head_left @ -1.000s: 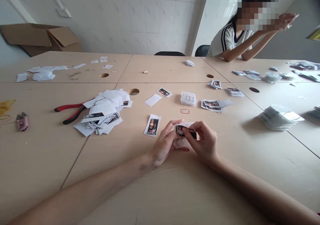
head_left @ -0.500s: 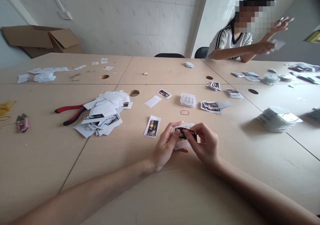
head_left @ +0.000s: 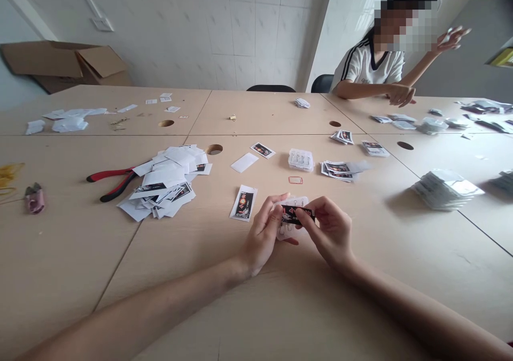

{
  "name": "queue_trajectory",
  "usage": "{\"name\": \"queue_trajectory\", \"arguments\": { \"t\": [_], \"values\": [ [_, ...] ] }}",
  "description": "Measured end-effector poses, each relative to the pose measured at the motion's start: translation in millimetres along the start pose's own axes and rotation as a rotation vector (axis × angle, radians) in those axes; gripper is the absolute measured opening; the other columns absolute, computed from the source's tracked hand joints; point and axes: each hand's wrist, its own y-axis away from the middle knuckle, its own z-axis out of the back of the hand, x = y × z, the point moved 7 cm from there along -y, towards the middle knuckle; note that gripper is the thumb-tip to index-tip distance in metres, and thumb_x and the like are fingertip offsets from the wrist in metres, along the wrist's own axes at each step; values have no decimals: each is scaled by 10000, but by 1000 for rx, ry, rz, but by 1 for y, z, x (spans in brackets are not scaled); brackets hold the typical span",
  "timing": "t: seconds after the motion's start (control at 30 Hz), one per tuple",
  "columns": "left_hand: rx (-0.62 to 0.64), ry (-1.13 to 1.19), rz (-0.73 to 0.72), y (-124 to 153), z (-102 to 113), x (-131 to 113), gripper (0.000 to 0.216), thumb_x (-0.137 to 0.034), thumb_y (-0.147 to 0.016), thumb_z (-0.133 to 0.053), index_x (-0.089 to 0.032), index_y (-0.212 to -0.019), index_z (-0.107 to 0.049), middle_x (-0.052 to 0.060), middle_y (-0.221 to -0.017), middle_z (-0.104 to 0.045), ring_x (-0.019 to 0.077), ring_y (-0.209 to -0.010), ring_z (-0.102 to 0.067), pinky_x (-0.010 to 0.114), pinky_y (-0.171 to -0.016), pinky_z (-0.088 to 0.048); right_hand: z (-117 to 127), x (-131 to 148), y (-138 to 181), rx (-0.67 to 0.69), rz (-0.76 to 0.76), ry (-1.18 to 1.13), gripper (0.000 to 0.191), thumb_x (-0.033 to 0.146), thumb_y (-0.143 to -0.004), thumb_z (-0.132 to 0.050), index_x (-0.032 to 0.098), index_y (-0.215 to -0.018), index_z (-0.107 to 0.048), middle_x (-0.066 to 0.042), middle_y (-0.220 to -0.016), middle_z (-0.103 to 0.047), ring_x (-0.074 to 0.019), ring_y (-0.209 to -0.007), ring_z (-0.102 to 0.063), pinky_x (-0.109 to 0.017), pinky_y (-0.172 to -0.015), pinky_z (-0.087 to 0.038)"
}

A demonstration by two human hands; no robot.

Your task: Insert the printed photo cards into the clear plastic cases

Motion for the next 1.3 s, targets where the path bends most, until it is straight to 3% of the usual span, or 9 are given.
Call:
{"name": "queue_trajectory", "arguments": {
  "t": [0.17,0.33,1.3],
  "values": [
    [-102,-202,-69,5,6,-7,324,-409,-811,-358,-238,-1072,-445,27,-849,-518,117,-637,-521,166,-368,-455,-1,1,0,34,-41,-6,129,239,-749,-542,164,-659,-488,11,-573,-518,-93,-499,-509,-222,-464,-418],
    [-172,-328,-130,11,9,-12,300,-398,-827,-329,-245,-1055,-451,11,-795,-501,83,-538,-482,150,-337,-422,-5,4,-1,87,-97,-19,159,260,-762,-523,157,-648,-484,22,-523,-494,-84,-453,-493,-207,-428,-403],
    [-267,-346,-88,12,15,-12,252,-425,-810,-344,-209,-877,-456,-35,-641,-445,53,-409,-443,112,-254,-316,-7,-3,-6,148,-136,143,237,322,-772,-489,171,-600,-426,49,-453,-410,-61,-398,-403,-180,-373,-296]
  ]
}}
